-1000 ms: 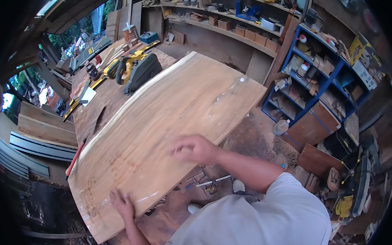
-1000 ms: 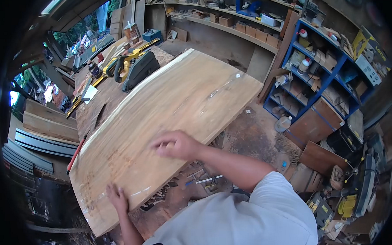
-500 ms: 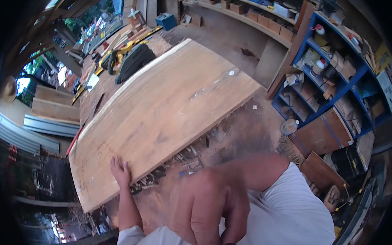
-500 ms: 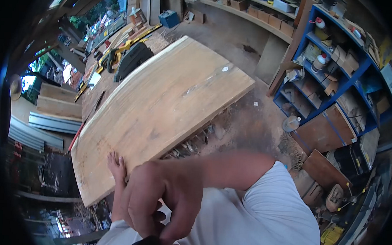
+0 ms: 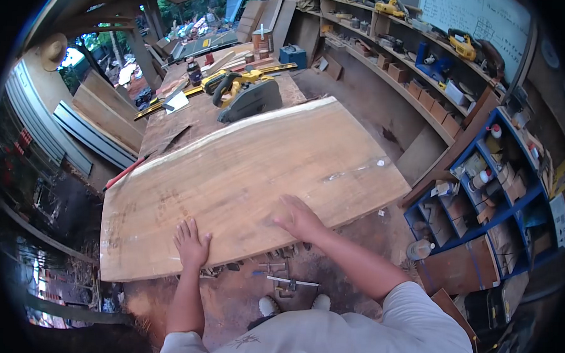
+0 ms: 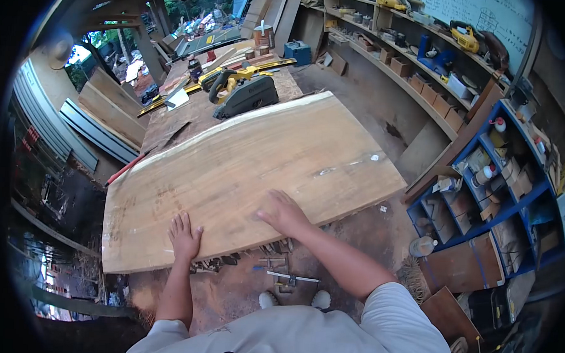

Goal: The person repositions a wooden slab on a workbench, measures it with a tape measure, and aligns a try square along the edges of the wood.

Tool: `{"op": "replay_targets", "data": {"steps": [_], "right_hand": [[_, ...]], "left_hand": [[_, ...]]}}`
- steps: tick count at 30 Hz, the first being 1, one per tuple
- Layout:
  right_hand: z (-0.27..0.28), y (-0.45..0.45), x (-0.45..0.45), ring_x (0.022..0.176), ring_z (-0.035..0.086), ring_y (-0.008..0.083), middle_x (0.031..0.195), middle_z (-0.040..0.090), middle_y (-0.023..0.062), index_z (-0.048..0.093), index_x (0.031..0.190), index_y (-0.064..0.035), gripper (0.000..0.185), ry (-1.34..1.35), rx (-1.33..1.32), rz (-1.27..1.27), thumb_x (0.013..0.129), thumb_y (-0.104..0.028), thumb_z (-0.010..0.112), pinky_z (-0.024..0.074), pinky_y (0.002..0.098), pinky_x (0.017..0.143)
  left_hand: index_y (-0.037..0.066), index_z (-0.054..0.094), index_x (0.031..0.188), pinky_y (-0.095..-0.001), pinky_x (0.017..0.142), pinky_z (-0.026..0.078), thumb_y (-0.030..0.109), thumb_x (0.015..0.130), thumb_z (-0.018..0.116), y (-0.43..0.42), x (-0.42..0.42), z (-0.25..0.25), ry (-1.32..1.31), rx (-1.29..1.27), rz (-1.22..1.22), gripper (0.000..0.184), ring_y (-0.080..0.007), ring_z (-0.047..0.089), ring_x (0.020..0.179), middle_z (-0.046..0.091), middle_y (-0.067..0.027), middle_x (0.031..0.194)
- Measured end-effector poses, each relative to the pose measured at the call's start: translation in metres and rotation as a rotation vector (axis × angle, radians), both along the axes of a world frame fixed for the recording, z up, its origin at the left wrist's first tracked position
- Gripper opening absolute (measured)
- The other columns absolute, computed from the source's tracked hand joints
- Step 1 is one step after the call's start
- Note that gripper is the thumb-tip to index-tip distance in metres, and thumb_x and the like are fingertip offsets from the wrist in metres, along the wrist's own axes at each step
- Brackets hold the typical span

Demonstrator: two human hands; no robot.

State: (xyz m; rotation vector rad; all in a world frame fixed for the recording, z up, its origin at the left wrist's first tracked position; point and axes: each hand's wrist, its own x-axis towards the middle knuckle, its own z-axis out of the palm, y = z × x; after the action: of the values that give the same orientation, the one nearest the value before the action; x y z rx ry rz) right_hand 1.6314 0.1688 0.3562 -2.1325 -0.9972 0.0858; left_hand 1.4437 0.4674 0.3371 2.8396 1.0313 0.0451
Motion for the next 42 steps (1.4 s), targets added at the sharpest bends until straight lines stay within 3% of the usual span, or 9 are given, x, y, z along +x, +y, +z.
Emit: {"op": "replay_targets", "data": {"steps": [9, 15, 21, 24, 27, 31, 33, 36, 42], "right_hand": [[-0.048, -0.140, 0.094, 0.137, 0.035, 0.0303, 0.145, 0.042, 0.0177, 0.047, 0.137, -0.0040, 0.064, -0.244, -0.421, -0.515, 0.093, -0.049, 0.048, 0.0223, 0.0397, 0.116], [-0.045, -0.336, 0.133, 0.124, 0.049, 0.0384, 0.131, 0.053, 0.0248, 0.055, 0.128, -0.0020, 0.062, 0.268, -0.436, -1.074, 0.091, -0.052, 0.049, 0.0380, 0.0457, 0.104], [-0.210, -0.505, 0.114, 0.100, 0.061, 0.0432, 0.104, 0.064, 0.0277, 0.063, 0.110, 0.0030, 0.052, -0.076, -0.272, -0.953, 0.096, -0.045, 0.048, 0.0483, 0.0473, 0.085], [-0.394, -0.628, 0.100, 0.115, 0.053, 0.0424, 0.125, 0.056, 0.0257, 0.052, 0.129, -0.0044, 0.059, 0.845, -0.556, -0.759, 0.097, -0.053, 0.038, 0.0418, 0.0461, 0.097], [-0.418, -0.674, 0.008, 0.064, 0.060, 0.0342, 0.073, 0.061, 0.0195, 0.056, 0.124, -0.0024, 0.036, 0.101, -0.483, -0.365, 0.100, -0.025, 0.042, 0.0488, 0.0458, 0.060], [-0.419, -0.724, -0.039, 0.073, 0.063, 0.0359, 0.081, 0.064, 0.0236, 0.060, 0.120, 0.0010, 0.041, 0.048, -0.291, -0.396, 0.100, -0.030, 0.042, 0.0505, 0.0454, 0.066], [-0.357, -0.712, -0.022, 0.108, 0.060, 0.0375, 0.111, 0.064, 0.0249, 0.065, 0.108, 0.0026, 0.055, 0.873, -0.546, -0.923, 0.098, -0.046, 0.041, 0.0448, 0.0404, 0.095], [-0.235, -0.685, 0.052, 0.108, 0.060, 0.0366, 0.112, 0.064, 0.0250, 0.063, 0.111, 0.0048, 0.056, 0.988, -0.343, -0.963, 0.096, -0.048, 0.049, 0.0450, 0.0373, 0.095], [-0.262, -0.642, 0.244, 0.083, 0.059, 0.0152, 0.089, 0.065, 0.0091, 0.064, 0.111, 0.0006, 0.043, 0.679, -0.184, -0.563, 0.092, -0.038, 0.059, 0.0478, 0.0311, 0.076]], "left_hand": [[0.017, 0.024, 0.152, -0.0501, 0.117, 0.004, 0.047, 0.090, 0.055, 0.001, -0.005, 0.009, -0.021, -0.048, -0.060, 0.075, -0.0317, 0.009, 0.147, 0.013, -0.0159, 0.159], [0.017, 0.024, 0.152, -0.0497, 0.117, 0.004, 0.049, 0.090, 0.054, -0.001, -0.002, 0.009, -0.007, -0.048, -0.037, 0.076, -0.0315, 0.008, 0.147, 0.013, -0.0159, 0.159], [0.016, 0.018, 0.153, -0.0540, 0.116, 0.007, 0.049, 0.093, 0.048, -0.019, 0.017, -0.015, 0.005, 0.009, 0.219, 0.075, -0.0351, 0.009, 0.147, 0.011, -0.0172, 0.159], [0.015, 0.017, 0.153, -0.0556, 0.115, 0.010, 0.052, 0.094, 0.045, -0.084, 0.057, -0.018, 0.055, 0.026, 0.345, 0.075, -0.0366, 0.011, 0.146, 0.011, -0.0185, 0.158], [0.014, 0.020, 0.152, -0.0548, 0.115, 0.011, 0.058, 0.092, 0.045, -0.157, 0.117, -0.017, 0.096, 0.010, 0.330, 0.079, -0.0364, 0.011, 0.146, 0.014, -0.0196, 0.158], [0.015, 0.023, 0.152, -0.0547, 0.115, 0.008, 0.059, 0.090, 0.046, -0.245, 0.216, -0.007, 0.022, 0.005, 0.199, 0.079, -0.0365, 0.010, 0.146, 0.014, -0.0202, 0.157], [0.015, 0.023, 0.152, -0.0549, 0.115, 0.007, 0.059, 0.090, 0.046, -0.264, 0.259, -0.005, 0.008, -0.002, 0.195, 0.079, -0.0364, 0.009, 0.146, 0.014, -0.0201, 0.157], [0.016, 0.023, 0.152, -0.0560, 0.115, 0.006, 0.061, 0.090, 0.044, -0.278, 0.308, 0.001, 0.019, -0.012, 0.215, 0.079, -0.0361, 0.008, 0.147, 0.014, -0.0194, 0.158], [0.017, 0.021, 0.153, -0.0580, 0.115, 0.006, 0.063, 0.090, 0.042, -0.276, 0.361, 0.002, 0.044, -0.015, 0.273, 0.080, -0.0359, 0.008, 0.147, 0.013, -0.0184, 0.158]]}}
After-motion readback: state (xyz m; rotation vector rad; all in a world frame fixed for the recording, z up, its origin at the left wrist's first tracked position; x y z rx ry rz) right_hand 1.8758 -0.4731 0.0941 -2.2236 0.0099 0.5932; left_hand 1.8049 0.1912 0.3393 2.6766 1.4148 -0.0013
